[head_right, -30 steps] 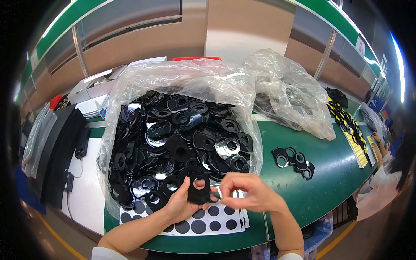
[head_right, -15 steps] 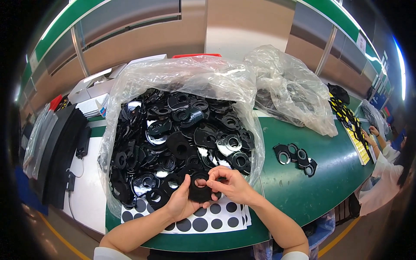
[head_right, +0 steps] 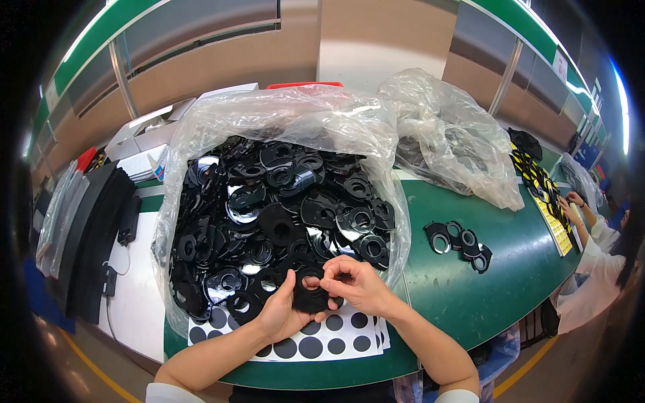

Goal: The person applies small circular adhesive pads to black plastic components by hand, one by one, on an assembly line.

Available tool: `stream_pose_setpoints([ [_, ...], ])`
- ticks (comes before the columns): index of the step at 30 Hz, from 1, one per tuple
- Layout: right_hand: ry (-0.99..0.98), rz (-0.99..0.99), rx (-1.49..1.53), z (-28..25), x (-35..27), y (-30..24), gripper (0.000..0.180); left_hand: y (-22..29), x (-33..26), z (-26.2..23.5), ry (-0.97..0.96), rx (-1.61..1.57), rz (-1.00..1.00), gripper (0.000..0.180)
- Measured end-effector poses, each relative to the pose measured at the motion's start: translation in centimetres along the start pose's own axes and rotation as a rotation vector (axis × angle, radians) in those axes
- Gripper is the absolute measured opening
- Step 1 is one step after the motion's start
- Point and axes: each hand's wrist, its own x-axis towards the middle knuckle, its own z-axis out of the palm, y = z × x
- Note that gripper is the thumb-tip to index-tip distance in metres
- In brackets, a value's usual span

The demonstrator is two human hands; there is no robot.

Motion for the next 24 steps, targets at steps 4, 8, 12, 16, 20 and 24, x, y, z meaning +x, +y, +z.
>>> stream_pose_setpoints([
  [4, 0.000, -0.005, 0.017, 0.01, -0.01, 0.04, 0.009, 0.01, 0.06, 0.05, 0.009, -0.004, -0.003, 0.065],
  [8, 0.007, 0.015, 0.026, 0.13, 0.02, -0.21, 0.007, 0.03, 0.03, -0.07, 0.008, -0.008, -0.006, 0.065],
  [12, 0.010, 0.009, -0.007, 0.11, 0.03, -0.15, 0.008, 0.07, 0.00, 0.12, 0.024, -0.003, -0.008, 0.065],
  [16, 0.017, 0.001, -0.026, 0.18, 0.00, -0.10, 0.008, 0.15, -0.02, 0.22, 0.007, 0.012, 0.000, 0.065],
  [20, 0.022, 0.006, -0.028, 0.27, 0.01, -0.04, 0.008, 0.14, -0.10, -0.09, -0.027, 0.003, 0.007, 0.065],
  [24, 0.038, -0.053, -0.084, 0.13, -0.05, 0.51, 0.008, 0.00, 0.04, 0.14, -0.016, 0.036, 0.002, 0.067],
])
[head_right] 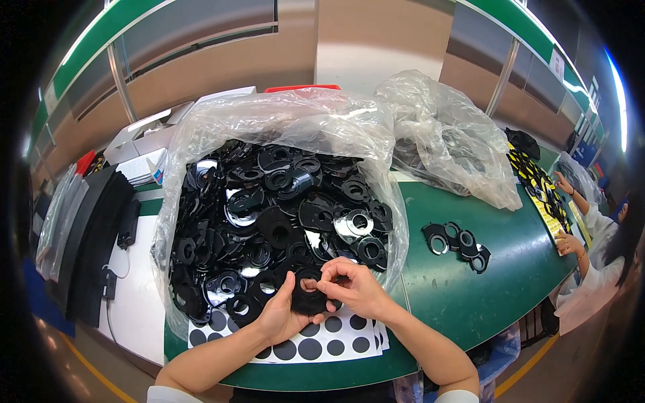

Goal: The person applies small circular adhesive pads to black plastic components by hand, one by one, on an assembly line.

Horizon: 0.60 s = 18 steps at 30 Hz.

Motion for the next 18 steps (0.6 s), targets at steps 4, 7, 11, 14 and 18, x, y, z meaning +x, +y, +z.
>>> stream_pose_setpoints([
  [4, -0.020, 0.028, 0.057, -0.06, -0.01, -0.10, 0.010, 0.04, -0.04, 0.12, 0.021, 0.005, -0.004, 0.067],
  [7, -0.025, 0.045, 0.068, 0.04, 0.08, -0.35, 0.011, 0.21, -0.19, 0.13, 0.008, 0.001, -0.001, 0.067],
  [11, -0.045, 0.068, 0.092, -0.07, 0.13, -0.54, 0.011, 0.19, -0.19, 0.09, 0.001, -0.003, 0.000, 0.068],
  [14, -0.035, 0.064, 0.075, -0.07, 0.12, -0.46, 0.011, 0.20, -0.22, 0.14, 0.005, -0.005, 0.001, 0.068],
  [18, -0.025, 0.022, 0.015, -0.14, 0.18, -0.14, 0.011, 0.14, -0.23, 0.09, 0.018, -0.002, 0.000, 0.068],
])
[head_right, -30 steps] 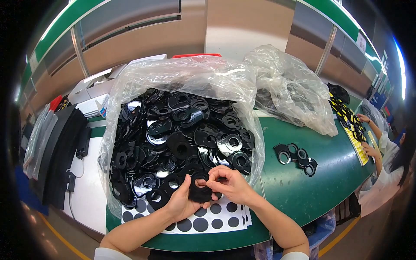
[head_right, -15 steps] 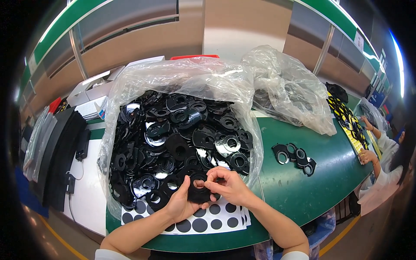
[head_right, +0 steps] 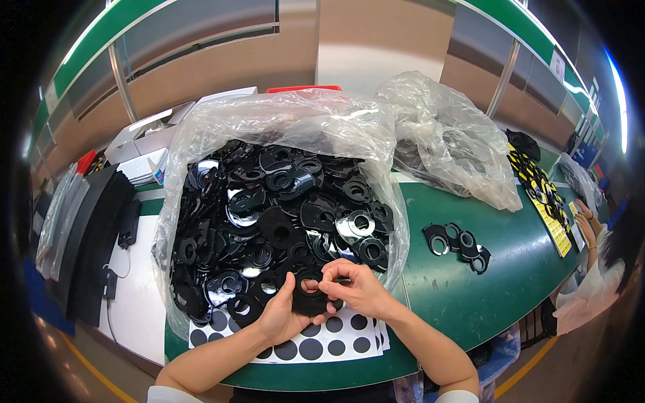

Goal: The person applies small circular adhesive pads to black plastic components by hand, one by one, on an assembly line.

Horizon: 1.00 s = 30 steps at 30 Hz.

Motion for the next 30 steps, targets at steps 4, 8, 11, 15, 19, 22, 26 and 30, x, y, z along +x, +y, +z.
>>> stream_pose_setpoints([
  [4, -0.004, 0.011, 0.011, -0.15, -0.03, 0.13, 0.010, -0.01, 0.07, 0.04, -0.005, -0.002, -0.003, 0.068],
  [8, -0.004, -0.010, -0.011, -0.17, -0.01, 0.31, 0.010, -0.02, 0.10, -0.01, -0.005, 0.000, -0.004, 0.068],
  [11, 0.000, -0.010, 0.002, -0.11, 0.03, 0.34, 0.011, -0.03, 0.06, -0.03, -0.001, -0.004, -0.006, 0.068],
  [15, 0.012, 0.003, -0.005, -0.02, -0.06, 0.11, 0.010, 0.04, 0.03, 0.09, 0.014, -0.003, -0.009, 0.068],
  [19, 0.009, -0.009, -0.005, -0.09, 0.00, 0.43, 0.009, 0.11, -0.02, 0.06, -0.005, 0.010, 0.000, 0.068],
  [22, 0.015, 0.009, 0.004, 0.04, 0.02, 0.16, 0.006, 0.04, -0.01, -0.16, -0.045, -0.013, 0.005, 0.067],
  [26, 0.015, -0.010, 0.012, -0.01, -0.03, 0.47, 0.006, -0.13, 0.01, -0.18, -0.063, -0.020, 0.020, 0.053],
  [30, 0.004, -0.030, 0.008, 0.21, 0.07, 0.37, 0.006, -0.05, -0.05, -0.35, -0.035, 0.054, 0.026, 0.031],
])
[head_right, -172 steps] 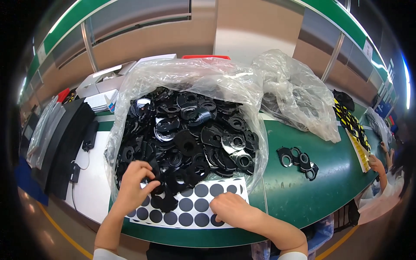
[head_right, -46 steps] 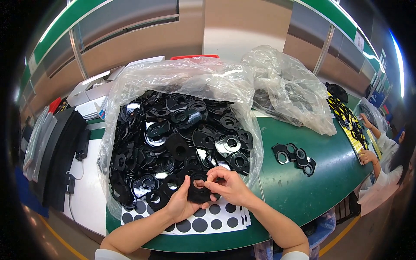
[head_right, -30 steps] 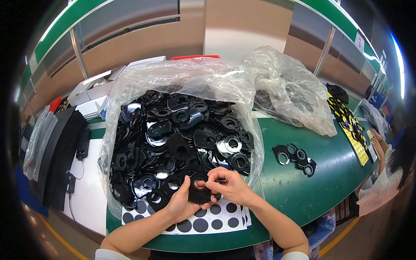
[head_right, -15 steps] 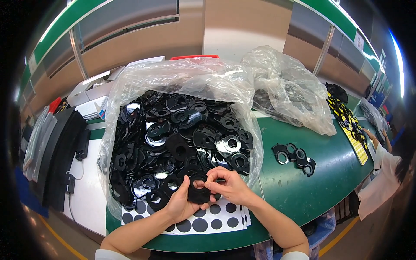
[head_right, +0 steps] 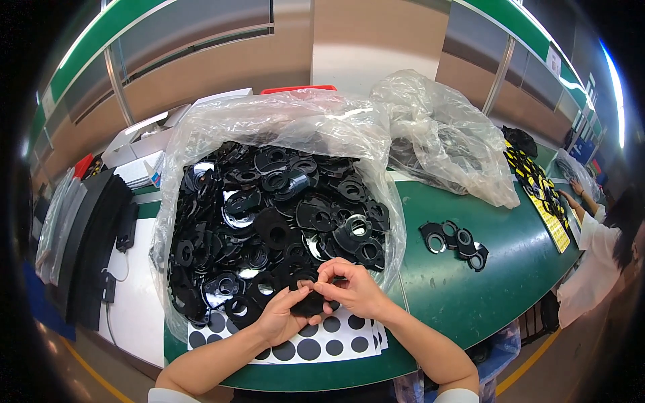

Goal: The person applies small circular adhesive pads to black plastic components by hand, one by one, on an assembly line.

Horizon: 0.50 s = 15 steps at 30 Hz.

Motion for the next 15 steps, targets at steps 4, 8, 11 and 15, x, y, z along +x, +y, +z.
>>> stream_pose_setpoints([
  [4, -0.005, 0.023, 0.018, 0.15, -0.23, -0.57, 0.006, 0.03, -0.02, 0.33, 0.027, -0.034, 0.004, 0.029],
  [8, -0.005, 0.011, -0.007, 0.21, -0.21, -0.52, 0.006, 0.07, -0.01, 0.26, 0.034, -0.046, -0.022, 0.025],
  [11, -0.005, 0.019, 0.013, 0.37, -0.22, -0.70, 0.006, 0.04, -0.03, 0.23, 0.055, -0.033, -0.032, 0.026],
  [15, -0.002, 0.002, -0.020, 0.39, -0.22, -0.60, 0.007, -0.06, 0.04, 0.02, 0.056, -0.033, -0.044, 0.027],
])
